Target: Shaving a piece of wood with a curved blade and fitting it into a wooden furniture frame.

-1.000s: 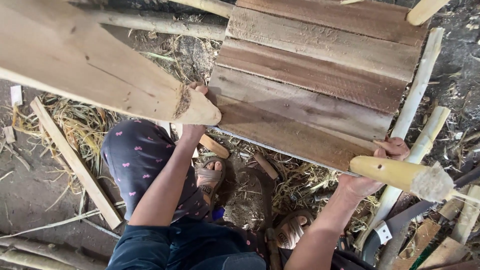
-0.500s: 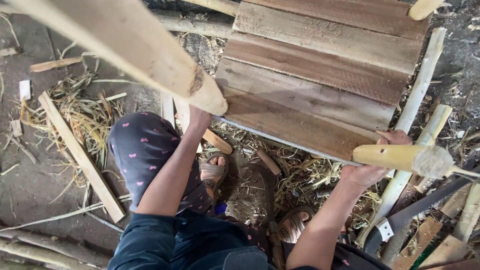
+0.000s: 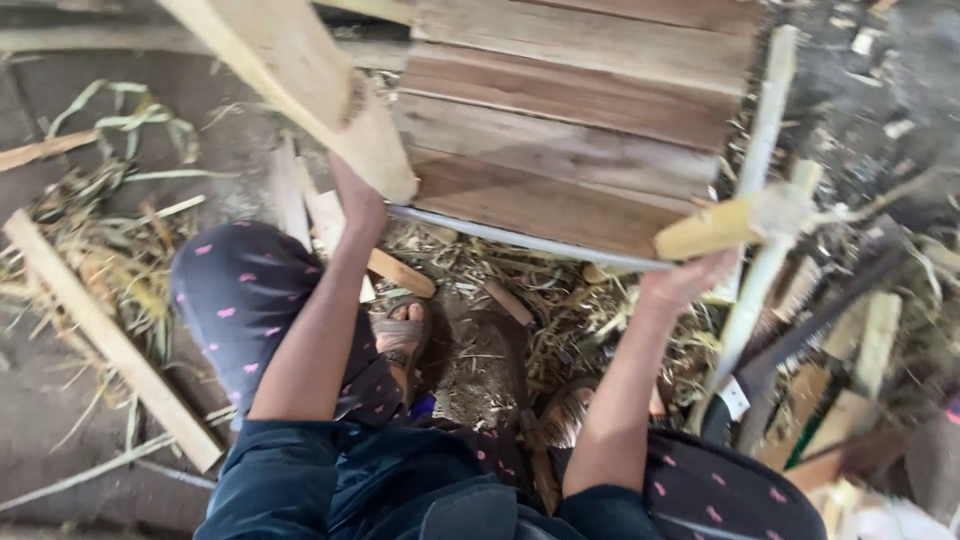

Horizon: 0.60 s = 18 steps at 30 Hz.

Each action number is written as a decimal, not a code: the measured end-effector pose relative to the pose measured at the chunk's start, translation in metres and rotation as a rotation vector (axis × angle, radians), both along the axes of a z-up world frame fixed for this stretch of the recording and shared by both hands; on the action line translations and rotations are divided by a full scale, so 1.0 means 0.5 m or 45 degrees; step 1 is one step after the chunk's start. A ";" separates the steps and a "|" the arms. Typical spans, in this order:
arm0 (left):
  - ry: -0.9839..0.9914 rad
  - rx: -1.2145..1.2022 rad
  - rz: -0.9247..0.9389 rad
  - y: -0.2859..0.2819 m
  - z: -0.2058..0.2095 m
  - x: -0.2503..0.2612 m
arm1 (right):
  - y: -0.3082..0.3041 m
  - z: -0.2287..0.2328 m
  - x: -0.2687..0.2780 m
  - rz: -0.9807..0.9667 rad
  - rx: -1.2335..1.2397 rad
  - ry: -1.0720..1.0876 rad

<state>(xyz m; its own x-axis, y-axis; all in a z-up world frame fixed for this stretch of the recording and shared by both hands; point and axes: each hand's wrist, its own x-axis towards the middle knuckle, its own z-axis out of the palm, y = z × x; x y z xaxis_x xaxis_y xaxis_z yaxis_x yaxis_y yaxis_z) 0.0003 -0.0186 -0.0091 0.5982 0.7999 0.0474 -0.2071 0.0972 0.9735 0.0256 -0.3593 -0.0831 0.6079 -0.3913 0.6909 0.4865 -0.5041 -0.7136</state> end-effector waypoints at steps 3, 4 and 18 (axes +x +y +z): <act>-0.003 -0.019 -0.063 0.006 0.000 0.001 | -0.001 0.029 -0.010 -0.030 0.240 0.132; -0.002 -0.022 -0.082 0.007 0.000 0.001 | -0.001 0.054 -0.021 0.381 0.813 0.213; -0.039 0.037 -0.196 -0.016 0.025 -0.016 | 0.028 0.093 -0.046 0.120 0.986 0.489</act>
